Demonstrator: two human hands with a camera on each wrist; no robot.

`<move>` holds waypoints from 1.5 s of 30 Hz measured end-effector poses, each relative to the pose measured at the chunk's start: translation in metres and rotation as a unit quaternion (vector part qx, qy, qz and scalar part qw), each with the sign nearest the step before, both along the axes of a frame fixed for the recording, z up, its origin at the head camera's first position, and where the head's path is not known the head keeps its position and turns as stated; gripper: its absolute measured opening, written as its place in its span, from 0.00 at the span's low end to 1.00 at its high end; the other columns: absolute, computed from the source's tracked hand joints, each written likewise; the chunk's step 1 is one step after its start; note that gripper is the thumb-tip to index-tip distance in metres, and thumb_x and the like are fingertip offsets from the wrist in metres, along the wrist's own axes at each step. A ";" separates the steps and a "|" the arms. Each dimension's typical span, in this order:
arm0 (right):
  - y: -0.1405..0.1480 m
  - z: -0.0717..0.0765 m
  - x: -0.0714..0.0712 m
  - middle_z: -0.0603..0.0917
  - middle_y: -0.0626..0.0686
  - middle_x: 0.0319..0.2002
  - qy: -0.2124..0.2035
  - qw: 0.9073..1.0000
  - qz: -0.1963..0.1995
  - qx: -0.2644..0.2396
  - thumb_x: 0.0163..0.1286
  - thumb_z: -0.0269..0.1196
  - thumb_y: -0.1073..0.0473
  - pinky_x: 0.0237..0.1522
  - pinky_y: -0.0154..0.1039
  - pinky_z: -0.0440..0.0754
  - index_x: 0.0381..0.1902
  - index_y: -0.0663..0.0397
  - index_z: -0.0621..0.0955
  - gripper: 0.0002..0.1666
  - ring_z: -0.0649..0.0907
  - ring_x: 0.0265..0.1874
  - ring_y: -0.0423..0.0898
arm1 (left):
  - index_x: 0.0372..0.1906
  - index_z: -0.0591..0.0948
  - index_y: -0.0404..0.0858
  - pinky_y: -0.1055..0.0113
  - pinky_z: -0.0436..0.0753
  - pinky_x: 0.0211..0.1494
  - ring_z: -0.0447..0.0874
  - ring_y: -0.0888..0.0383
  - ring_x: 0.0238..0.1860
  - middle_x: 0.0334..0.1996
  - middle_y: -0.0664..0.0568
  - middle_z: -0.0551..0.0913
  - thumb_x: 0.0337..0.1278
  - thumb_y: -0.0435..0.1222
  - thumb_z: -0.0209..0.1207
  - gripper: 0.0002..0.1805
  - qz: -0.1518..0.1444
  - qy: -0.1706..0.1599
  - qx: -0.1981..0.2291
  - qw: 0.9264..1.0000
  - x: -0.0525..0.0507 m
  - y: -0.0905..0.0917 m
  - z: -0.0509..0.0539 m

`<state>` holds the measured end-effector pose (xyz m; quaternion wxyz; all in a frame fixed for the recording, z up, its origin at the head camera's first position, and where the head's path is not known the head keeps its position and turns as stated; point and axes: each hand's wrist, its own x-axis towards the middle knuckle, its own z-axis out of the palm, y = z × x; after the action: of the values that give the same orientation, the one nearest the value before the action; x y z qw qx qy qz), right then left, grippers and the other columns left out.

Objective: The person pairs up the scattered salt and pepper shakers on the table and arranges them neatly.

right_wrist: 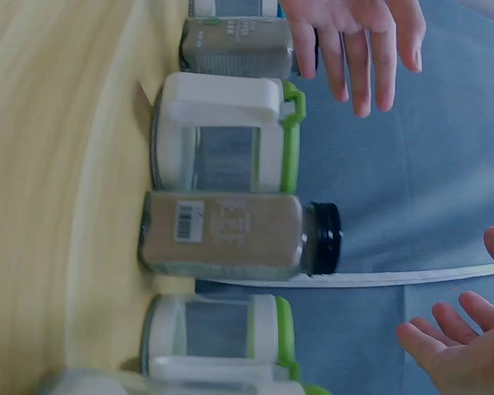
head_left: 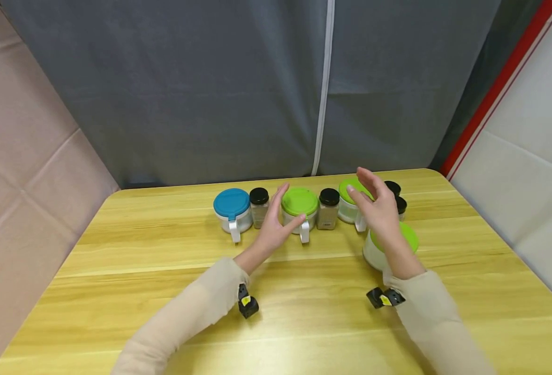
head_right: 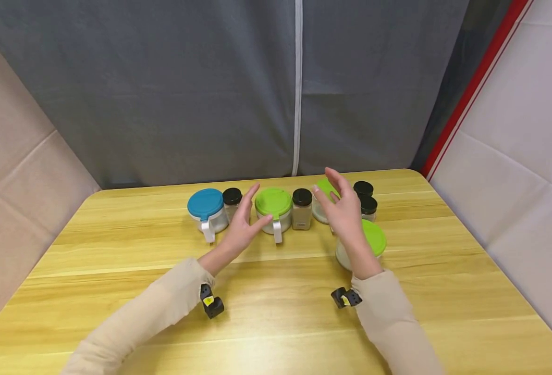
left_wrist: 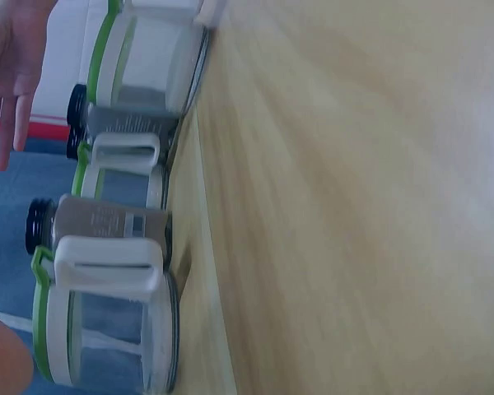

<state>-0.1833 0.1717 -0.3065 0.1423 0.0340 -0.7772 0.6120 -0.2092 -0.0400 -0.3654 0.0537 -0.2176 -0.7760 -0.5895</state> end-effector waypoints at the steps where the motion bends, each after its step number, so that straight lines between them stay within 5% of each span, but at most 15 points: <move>1: 0.002 0.001 0.001 0.64 0.53 0.61 0.001 1.000 -0.001 0.000 0.63 0.58 0.55 0.57 0.39 0.63 0.63 0.57 0.62 0.32 0.62 0.60 0.44 | 0.67 0.51 0.46 0.48 0.45 0.62 0.39 0.56 0.66 0.67 0.52 0.44 0.50 0.39 0.60 0.41 0.000 -0.002 0.004 1.000 0.002 0.001 0.000; 16: 0.048 0.005 0.009 0.64 0.57 0.60 0.011 0.998 -0.016 0.059 0.64 0.55 0.53 0.57 0.40 0.61 0.62 0.60 0.62 0.32 0.63 0.59 0.48 | 0.66 0.56 0.46 0.56 0.51 0.62 0.49 0.60 0.63 0.64 0.55 0.55 0.50 0.36 0.60 0.38 -0.048 0.018 0.019 0.998 0.027 0.021 0.006; 25: 0.083 -0.008 0.010 0.64 0.55 0.60 0.017 0.997 -0.004 0.081 0.63 0.56 0.53 0.58 0.41 0.60 0.62 0.55 0.64 0.30 0.62 0.60 0.45 | 0.64 0.54 0.29 0.59 0.53 0.63 0.51 0.48 0.63 0.62 0.38 0.55 0.50 0.26 0.58 0.36 -0.110 -0.008 0.039 0.993 0.050 0.028 0.024; 34: 0.106 -0.013 0.015 0.63 0.59 0.60 -0.012 0.986 0.004 0.164 0.64 0.55 0.51 0.49 0.21 0.64 0.63 0.58 0.61 0.33 0.62 0.60 0.46 | 0.66 0.55 0.39 0.66 0.55 0.62 0.51 0.60 0.63 0.64 0.52 0.54 0.47 0.33 0.62 0.40 -0.132 -0.064 0.021 0.989 0.044 0.044 -0.004; 45: 0.130 -0.027 0.007 0.62 0.60 0.61 -0.075 0.980 0.042 0.181 0.64 0.54 0.48 0.39 0.16 0.64 0.65 0.57 0.58 0.36 0.62 0.59 0.54 | 0.66 0.54 0.44 0.68 0.56 0.61 0.53 0.64 0.61 0.62 0.56 0.57 0.44 0.41 0.65 0.44 -0.141 -0.104 -0.038 0.984 0.049 0.062 -0.017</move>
<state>-0.1766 0.3014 -0.3335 0.0495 0.0459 -0.8814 0.4675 -0.1605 0.0225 -0.3825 -0.1190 -0.2646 -0.7610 -0.5802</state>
